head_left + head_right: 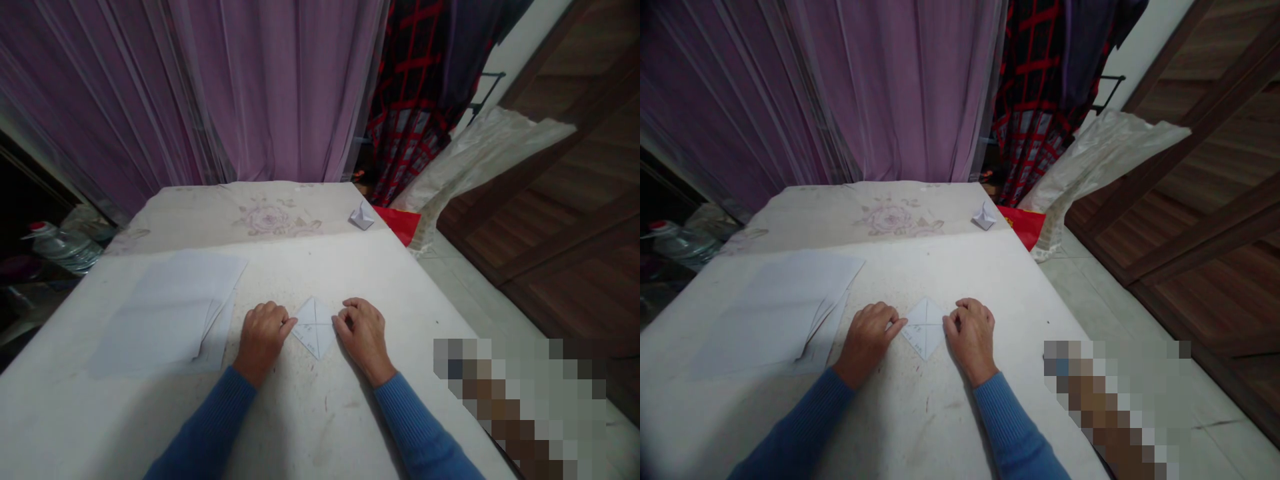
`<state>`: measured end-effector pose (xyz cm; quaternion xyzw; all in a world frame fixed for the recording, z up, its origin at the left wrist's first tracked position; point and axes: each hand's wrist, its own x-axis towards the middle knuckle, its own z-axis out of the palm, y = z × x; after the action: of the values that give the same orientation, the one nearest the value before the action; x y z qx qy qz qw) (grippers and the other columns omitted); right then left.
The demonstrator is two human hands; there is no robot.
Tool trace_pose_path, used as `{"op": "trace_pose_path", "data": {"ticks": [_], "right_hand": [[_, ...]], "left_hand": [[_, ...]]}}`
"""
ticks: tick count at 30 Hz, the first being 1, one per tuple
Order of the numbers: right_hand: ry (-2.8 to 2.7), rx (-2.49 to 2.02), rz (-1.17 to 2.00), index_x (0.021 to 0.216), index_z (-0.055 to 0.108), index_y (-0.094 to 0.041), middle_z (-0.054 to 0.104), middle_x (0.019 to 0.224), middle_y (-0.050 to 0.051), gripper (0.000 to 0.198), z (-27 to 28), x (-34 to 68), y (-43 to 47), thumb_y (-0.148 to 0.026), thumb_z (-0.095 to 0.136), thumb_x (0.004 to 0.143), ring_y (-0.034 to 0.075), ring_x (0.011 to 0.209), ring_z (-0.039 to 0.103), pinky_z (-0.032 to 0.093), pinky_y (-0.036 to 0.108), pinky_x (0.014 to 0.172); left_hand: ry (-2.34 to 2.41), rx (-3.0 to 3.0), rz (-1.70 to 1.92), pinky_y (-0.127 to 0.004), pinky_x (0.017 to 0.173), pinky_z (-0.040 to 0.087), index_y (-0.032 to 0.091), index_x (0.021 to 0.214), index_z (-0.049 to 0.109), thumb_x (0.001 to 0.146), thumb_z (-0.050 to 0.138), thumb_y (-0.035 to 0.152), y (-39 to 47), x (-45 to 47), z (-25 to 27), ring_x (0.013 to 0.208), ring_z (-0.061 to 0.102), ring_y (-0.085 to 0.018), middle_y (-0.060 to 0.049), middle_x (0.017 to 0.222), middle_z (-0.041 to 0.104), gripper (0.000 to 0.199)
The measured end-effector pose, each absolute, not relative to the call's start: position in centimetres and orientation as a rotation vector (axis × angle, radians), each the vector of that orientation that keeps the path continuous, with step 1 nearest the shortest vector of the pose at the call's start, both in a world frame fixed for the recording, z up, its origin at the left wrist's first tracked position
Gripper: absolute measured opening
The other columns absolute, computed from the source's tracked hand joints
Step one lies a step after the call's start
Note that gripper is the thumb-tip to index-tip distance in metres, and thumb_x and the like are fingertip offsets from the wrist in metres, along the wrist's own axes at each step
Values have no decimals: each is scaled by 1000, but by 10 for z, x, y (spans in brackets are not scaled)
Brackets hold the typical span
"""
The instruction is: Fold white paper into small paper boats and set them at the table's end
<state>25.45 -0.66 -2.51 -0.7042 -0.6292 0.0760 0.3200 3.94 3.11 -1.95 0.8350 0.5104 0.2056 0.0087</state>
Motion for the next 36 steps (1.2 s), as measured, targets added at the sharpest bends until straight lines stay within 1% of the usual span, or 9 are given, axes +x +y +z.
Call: {"op": "trace_pose_path", "data": {"ticks": [10, 17, 23, 26, 28, 29, 31, 33, 36], "right_hand": [[-1656, -1853, 176, 67, 63, -21, 65, 106, 6, 18, -26, 254, -8, -27, 58, 84, 24, 106, 56, 32, 43, 97], [-1657, -1870, 156, 68, 63, -21, 65, 106, 7, 17, -26, 253, -7, -26, 57, 83, 24, 107, 55, 32, 43, 97], [-1656, -1869, 164, 69, 63, -21, 65, 107, 7, 17, -27, 253, -7, -26, 57, 84, 24, 108, 55, 31, 43, 98], [-1656, -1872, 168, 69, 63, -21, 65, 108, 7, 18, -27, 253, -7, -26, 57, 84, 24, 108, 54, 30, 43, 98], [-1654, -1871, 173, 69, 63, -21, 65, 108, 7, 18, -27, 253, -7, -27, 57, 84, 24, 108, 54, 30, 43, 98], [-1654, -1872, 173, 69, 63, -21, 64, 108, 7, 18, -27, 253, -7, -27, 57, 84, 24, 108, 54, 30, 43, 98], [-1658, -1868, 167, 69, 63, -21, 64, 108, 7, 18, -27, 253, -7, -27, 58, 84, 24, 108, 54, 30, 42, 98], [-1666, -1860, 156, 70, 63, -21, 64, 108, 7, 17, -27, 254, -7, -27, 57, 85, 24, 107, 55, 30, 42, 97], [-1680, -1853, 148, 71, 63, -21, 65, 108, 7, 17, -27, 254, -7, -27, 57, 86, 24, 107, 55, 31, 42, 97]], "left_hand": [[1583, 2750, 592, -36, 72, 35, 21, 76, 55, 95, 52, 31, 31, 37, -20, 77, 51, -22, -4, 78, 59, 22], [1669, 2754, 515, -36, 71, 36, 21, 76, 56, 95, 51, 32, 30, 40, -20, 78, 53, -23, -5, 79, 60, 23], [1658, 2678, 506, -35, 70, 39, 21, 76, 56, 96, 49, 30, 35, 28, -19, 76, 55, -21, -5, 80, 60, 23], [1685, 2638, 565, -36, 70, 42, 20, 76, 57, 97, 45, 27, 33, 25, -15, 75, 56, -21, -5, 79, 60, 25], [1672, 2632, 699, -38, 77, 45, 18, 84, 61, 98, 41, 25, 27, 32, -11, 82, 58, -22, -7, 85, 64, 25], [1617, 2649, 779, -40, 83, 45, 18, 91, 62, 99, 39, 24, 23, 37, -11, 89, 60, -23, -9, 92, 66, 25], [1344, 2745, 877, -45, 100, 41, 18, 113, 61, 99, 38, 25, 13, 50, -11, 110, 58, -24, -9, 114, 67, 28], [1055, 2831, 814, -47, 111, 34, 19, 127, 56, 100, 39, 29, 5, 62, -16, 127, 50, -24, -8, 131, 62, 34], [942, 2852, 686, -47, 114, 34, 15, 137, 48, 99, 41, 36, -1, 69, -26, 136, 43, -25, -11, 142, 54, 45]]}}
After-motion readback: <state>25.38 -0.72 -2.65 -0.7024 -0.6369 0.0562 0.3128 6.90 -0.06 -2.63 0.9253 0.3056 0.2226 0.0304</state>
